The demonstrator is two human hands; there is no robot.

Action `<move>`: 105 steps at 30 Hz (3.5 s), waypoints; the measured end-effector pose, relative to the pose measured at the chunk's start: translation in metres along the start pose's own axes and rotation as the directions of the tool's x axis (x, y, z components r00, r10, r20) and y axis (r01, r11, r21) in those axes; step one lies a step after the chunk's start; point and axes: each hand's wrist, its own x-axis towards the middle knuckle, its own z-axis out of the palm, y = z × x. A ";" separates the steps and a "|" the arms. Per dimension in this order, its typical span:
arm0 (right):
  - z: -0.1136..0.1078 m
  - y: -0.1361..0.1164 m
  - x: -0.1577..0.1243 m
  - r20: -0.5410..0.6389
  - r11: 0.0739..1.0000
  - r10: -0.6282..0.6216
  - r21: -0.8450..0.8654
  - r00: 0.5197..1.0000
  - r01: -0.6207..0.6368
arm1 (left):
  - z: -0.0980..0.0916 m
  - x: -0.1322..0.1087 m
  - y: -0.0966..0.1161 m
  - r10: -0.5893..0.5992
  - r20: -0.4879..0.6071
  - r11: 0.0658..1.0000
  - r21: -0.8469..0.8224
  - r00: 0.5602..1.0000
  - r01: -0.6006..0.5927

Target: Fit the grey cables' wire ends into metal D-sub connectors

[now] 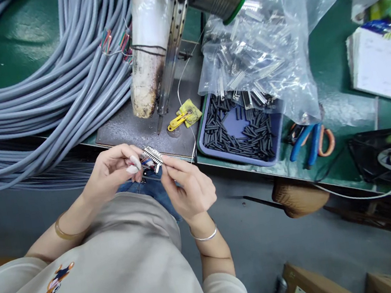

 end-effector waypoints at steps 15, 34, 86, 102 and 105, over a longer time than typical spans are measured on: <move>0.000 0.006 0.006 0.090 0.987 0.141 0.064 0.986 -0.147 | 0.008 -0.005 0.007 -0.014 -0.040 0.978 0.209 0.999 0.022; 0.000 0.011 0.008 0.020 0.986 0.152 0.066 0.988 -0.153 | 0.004 -0.016 0.016 0.194 0.011 0.755 0.637 0.981 -0.156; 0.007 0.018 0.029 0.107 0.975 0.111 0.179 0.988 -0.129 | 0.029 0.029 0.017 0.213 -0.191 0.857 0.508 0.958 -0.090; 0.008 0.019 0.030 0.112 0.974 0.108 0.186 0.988 -0.128 | 0.029 0.030 0.019 0.168 -0.207 0.881 0.471 0.964 -0.053; 0.008 0.019 0.030 0.095 0.976 0.094 0.187 0.991 -0.111 | 0.030 0.029 0.019 0.187 -0.198 0.865 0.498 0.962 -0.066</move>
